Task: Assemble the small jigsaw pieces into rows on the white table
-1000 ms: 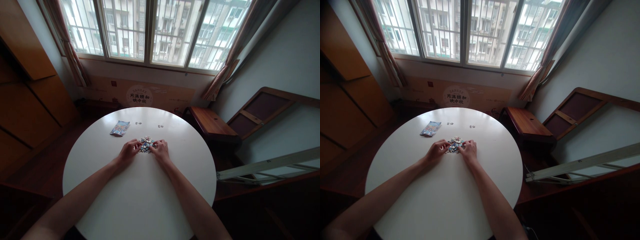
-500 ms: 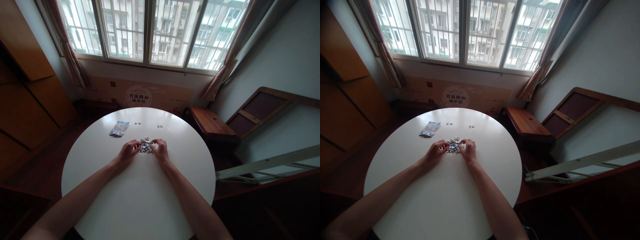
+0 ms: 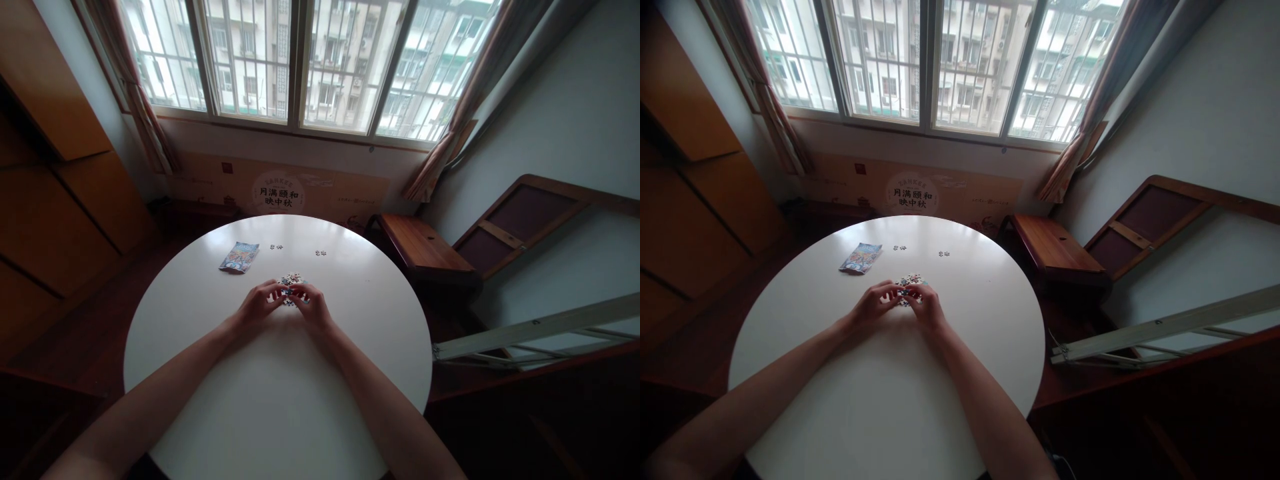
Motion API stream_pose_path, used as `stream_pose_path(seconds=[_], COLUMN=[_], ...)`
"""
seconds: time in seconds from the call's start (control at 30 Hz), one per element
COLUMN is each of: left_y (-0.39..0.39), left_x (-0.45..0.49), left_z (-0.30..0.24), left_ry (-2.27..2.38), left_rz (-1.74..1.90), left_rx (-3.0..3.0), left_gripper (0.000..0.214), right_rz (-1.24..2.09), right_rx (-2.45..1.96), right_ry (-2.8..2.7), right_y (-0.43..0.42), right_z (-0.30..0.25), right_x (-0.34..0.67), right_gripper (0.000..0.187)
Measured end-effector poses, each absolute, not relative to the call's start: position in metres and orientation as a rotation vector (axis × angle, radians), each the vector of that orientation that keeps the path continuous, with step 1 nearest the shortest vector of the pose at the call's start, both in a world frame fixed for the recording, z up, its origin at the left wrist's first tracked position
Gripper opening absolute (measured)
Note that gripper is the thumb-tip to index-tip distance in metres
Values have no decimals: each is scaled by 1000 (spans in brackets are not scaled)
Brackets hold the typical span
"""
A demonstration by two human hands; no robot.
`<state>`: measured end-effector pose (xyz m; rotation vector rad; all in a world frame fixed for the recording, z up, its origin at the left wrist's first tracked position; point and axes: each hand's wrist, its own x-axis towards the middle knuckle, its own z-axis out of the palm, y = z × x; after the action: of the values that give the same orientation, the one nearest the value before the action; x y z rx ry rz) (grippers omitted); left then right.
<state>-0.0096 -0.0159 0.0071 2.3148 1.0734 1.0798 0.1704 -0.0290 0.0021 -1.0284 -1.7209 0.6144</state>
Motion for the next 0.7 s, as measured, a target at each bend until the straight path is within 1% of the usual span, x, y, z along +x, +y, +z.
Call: stream_pose_path(seconds=[0.43,0.7], left_y=[-16,-15], left_x=[-11,-11], left_z=[7,6], left_ry=[1123,1162], left_rz=[1097,1067], left_rx=[2346,2366], left_gripper=[18,18], right_rz=[548,494], right_rx=[-1009,-1040], right_ry=[-1758,-1787], right_y=[-27,-23], right_z=[4,-2], right_x=[175,179], right_gripper=[21,15])
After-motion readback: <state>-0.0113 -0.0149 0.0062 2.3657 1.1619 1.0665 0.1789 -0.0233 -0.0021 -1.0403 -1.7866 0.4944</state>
